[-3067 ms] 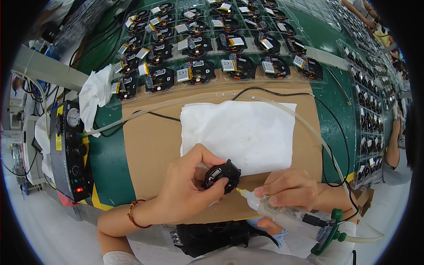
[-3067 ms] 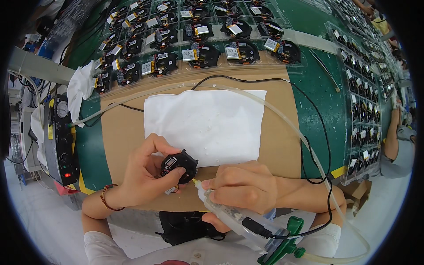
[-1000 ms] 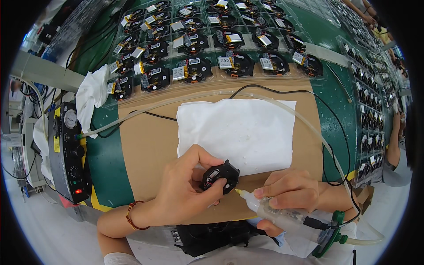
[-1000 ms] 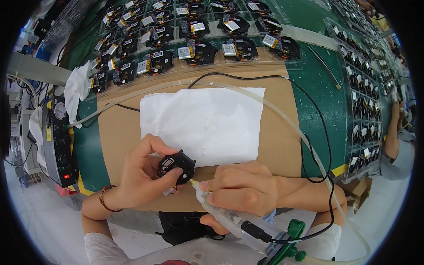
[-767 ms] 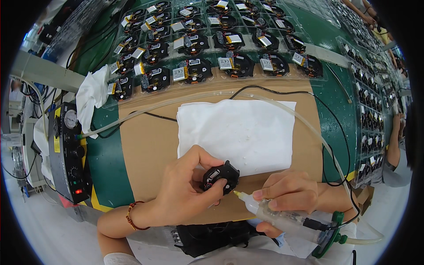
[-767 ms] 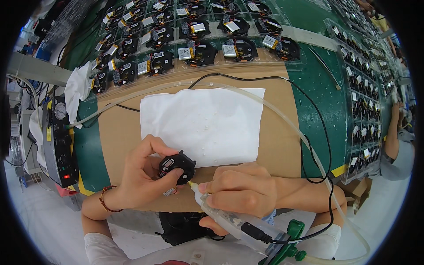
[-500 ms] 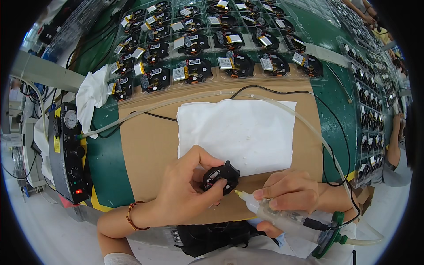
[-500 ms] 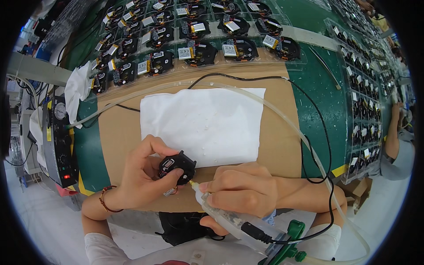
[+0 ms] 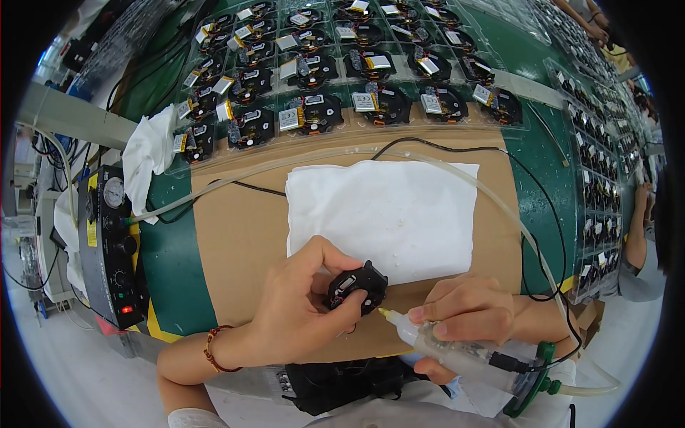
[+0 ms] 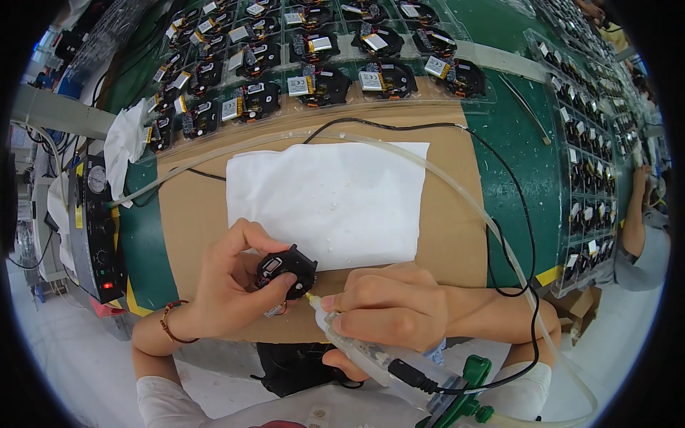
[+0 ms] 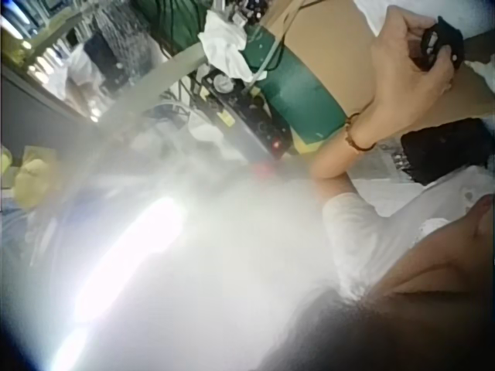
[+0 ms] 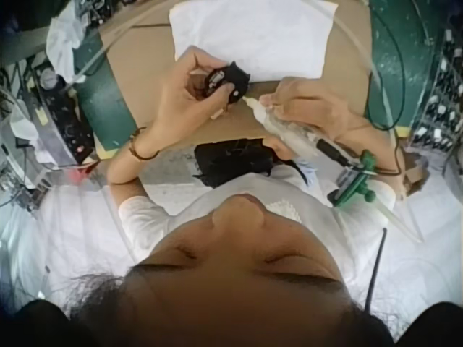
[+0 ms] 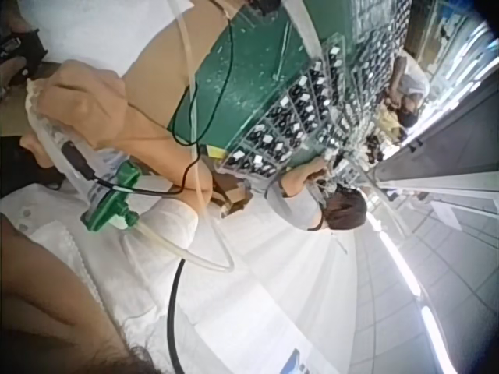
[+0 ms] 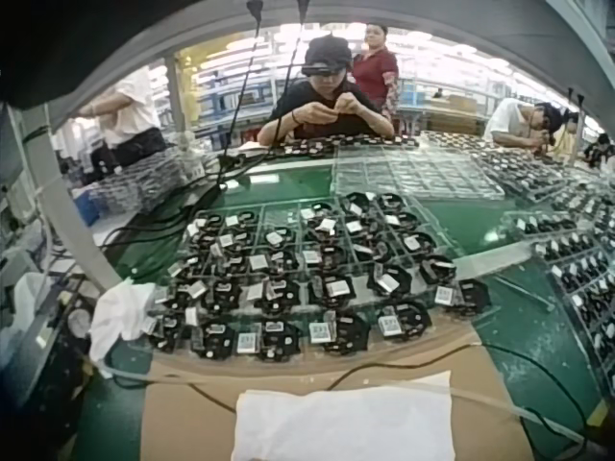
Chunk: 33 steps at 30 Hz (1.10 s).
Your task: Apply adhesive to small electronic components using a manual dispenser.
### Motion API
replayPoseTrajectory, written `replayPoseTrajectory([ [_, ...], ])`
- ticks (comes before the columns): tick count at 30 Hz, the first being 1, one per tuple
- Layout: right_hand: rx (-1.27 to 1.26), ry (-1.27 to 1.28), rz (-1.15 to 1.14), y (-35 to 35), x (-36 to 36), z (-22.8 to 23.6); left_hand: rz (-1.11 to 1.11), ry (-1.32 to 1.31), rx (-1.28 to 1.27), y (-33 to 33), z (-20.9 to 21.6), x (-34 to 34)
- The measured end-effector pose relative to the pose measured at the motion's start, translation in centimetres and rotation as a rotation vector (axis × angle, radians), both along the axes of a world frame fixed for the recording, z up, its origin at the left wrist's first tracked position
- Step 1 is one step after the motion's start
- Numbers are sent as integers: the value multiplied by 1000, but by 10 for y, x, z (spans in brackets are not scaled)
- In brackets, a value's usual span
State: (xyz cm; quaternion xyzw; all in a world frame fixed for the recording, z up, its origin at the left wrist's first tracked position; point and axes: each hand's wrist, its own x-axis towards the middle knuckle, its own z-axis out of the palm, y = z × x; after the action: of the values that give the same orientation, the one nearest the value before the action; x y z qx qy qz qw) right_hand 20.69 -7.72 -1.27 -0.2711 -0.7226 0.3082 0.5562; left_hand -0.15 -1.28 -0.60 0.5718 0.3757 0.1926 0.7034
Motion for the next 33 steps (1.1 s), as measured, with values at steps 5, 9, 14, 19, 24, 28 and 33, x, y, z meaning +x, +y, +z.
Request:
replayPoseTrajectory([
  [5, 37, 23, -32, -1, 1, -1, -23, -4, 39, 0, 0, 0],
  [9, 53, 73, -103, 1, 0, -5, -16, 8, 19, -1, -1, -2],
  [14, 18, 28, -123, 0, 0, -1, -12, 11, 59, -2, 0, 1],
  [19, 20, -19, -118, 3, -2, -4, 7, 27, 80, -2, -3, 0],
  [24, 16, -44, -107, 4, -1, -1, 3, 30, 76, -3, -2, 1],
  [28, 25, -36, -119, 3, -2, -2, 5, 25, 80, -3, -3, 1],
  [33, 11, -35, -123, 1, -1, -1, -6, 39, 94, -3, -4, 1],
])
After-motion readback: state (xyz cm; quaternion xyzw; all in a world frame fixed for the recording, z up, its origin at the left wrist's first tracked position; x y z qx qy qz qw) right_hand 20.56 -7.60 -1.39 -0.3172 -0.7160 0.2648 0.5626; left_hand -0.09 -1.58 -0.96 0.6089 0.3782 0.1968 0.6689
